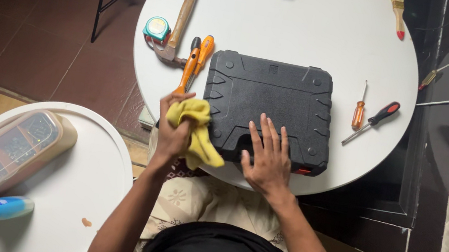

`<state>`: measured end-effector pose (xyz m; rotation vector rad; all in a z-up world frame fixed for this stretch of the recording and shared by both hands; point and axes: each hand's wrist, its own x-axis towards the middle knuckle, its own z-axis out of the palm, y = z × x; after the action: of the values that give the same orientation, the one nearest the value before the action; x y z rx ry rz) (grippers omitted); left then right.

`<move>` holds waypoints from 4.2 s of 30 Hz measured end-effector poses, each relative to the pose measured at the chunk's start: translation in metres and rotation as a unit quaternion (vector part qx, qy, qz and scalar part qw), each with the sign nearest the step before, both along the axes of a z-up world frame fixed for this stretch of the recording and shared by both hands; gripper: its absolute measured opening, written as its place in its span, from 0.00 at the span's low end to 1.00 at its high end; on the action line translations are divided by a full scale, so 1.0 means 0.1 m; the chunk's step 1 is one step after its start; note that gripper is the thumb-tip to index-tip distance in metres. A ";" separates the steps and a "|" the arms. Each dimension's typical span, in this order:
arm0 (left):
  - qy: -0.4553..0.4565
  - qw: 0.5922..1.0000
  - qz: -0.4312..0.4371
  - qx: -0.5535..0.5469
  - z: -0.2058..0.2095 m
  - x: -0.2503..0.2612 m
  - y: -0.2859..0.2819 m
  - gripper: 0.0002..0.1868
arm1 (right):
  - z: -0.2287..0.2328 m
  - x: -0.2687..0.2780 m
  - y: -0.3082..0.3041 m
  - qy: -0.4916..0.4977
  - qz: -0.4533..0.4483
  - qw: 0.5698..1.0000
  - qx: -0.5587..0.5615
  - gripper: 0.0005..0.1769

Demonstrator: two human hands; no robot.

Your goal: The person wipes down a toolkit case and various tools including a screwdriver and drill with a yellow cloth before placing them into the molded slots of the case.

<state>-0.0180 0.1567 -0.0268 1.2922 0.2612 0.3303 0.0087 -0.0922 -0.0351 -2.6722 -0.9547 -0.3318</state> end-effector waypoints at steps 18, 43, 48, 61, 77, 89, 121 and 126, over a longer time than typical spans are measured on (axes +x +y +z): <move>0.019 0.998 -0.016 0.061 -0.54 0.68 0.10 0.24 | -0.32 -0.07 -0.04 -0.013 0.005 1.000 -0.023 0.65; -0.005 0.935 -0.026 0.354 -0.15 -1.13 -0.20 0.47 | -0.07 -0.31 -0.27 -0.020 0.078 0.994 0.071 0.32; -0.112 0.862 -0.017 0.494 -0.17 -1.03 -0.18 0.48 | -0.04 -0.16 -0.27 -0.015 0.084 0.996 0.008 0.31; -0.123 0.804 -0.042 0.580 -0.46 -0.77 -0.17 0.55 | -0.22 0.02 -0.19 -0.019 0.129 0.991 -0.029 0.18; -0.268 0.794 0.033 0.545 -0.25 -0.60 0.02 0.45 | 0.78 -0.10 -0.10 -0.095 0.109 0.989 -0.018 0.22; -0.380 0.875 -0.068 0.290 0.01 -0.39 -0.15 0.51 | 1.52 -0.10 -0.26 -0.140 0.133 0.979 -0.073 0.22; -0.064 0.939 0.075 0.330 0.34 0.26 -0.42 0.28 | 1.11 2.48 0.41 0.293 -0.028 0.944 -0.150 0.30; -0.085 0.891 0.103 0.433 0.39 0.32 -0.45 0.29 | 0.61 2.72 0.37 0.311 -0.013 0.941 -0.130 0.29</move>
<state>0.0142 0.1118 0.0122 2.1073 0.0929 0.7962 0.2808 -0.0553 0.0256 -2.7265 -0.7917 0.6487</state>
